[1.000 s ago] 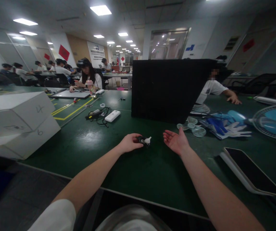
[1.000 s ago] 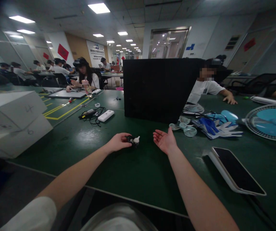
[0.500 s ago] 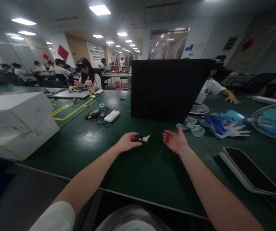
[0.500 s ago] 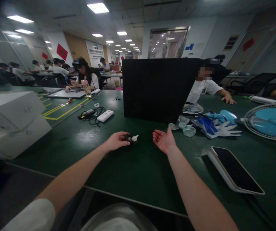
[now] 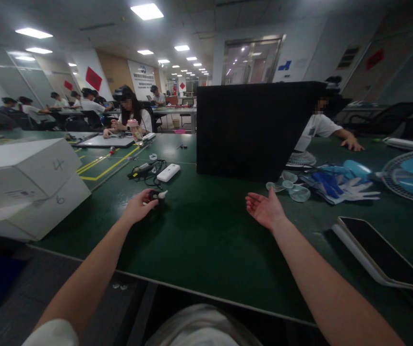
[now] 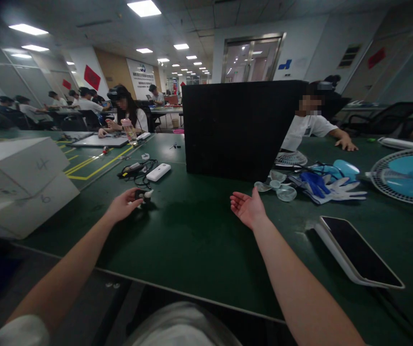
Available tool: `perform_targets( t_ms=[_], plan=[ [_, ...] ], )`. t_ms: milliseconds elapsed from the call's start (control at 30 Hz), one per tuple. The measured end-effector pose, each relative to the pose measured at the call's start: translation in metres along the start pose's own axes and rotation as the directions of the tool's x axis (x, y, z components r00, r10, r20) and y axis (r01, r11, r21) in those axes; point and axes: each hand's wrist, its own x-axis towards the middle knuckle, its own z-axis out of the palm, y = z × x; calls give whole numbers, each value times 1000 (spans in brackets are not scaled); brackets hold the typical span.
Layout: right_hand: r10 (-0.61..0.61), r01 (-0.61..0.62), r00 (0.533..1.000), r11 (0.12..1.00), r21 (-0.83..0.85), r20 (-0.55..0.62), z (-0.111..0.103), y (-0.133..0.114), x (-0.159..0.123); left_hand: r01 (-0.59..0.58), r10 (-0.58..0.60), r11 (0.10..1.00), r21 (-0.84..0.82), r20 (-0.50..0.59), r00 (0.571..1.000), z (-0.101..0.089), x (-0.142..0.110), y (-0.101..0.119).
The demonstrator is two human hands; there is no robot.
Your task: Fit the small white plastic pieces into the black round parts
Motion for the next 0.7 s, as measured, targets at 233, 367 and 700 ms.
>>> perform_targets(
  t_ms=[233,367,700],
  plan=[
    [-10,10,1000,1000,-17,0,1,0,0,-46,205,879,474,-290,935,-19,-5,-7],
    [-9,9,1000,1000,-28,-7,4,0,-1,-121,234,803,583,-121,965,-15,-7,3],
    [-15,16,1000,998,-67,3,6,1,-1,-125,232,850,511,-152,961,1,-7,10]
  ],
)
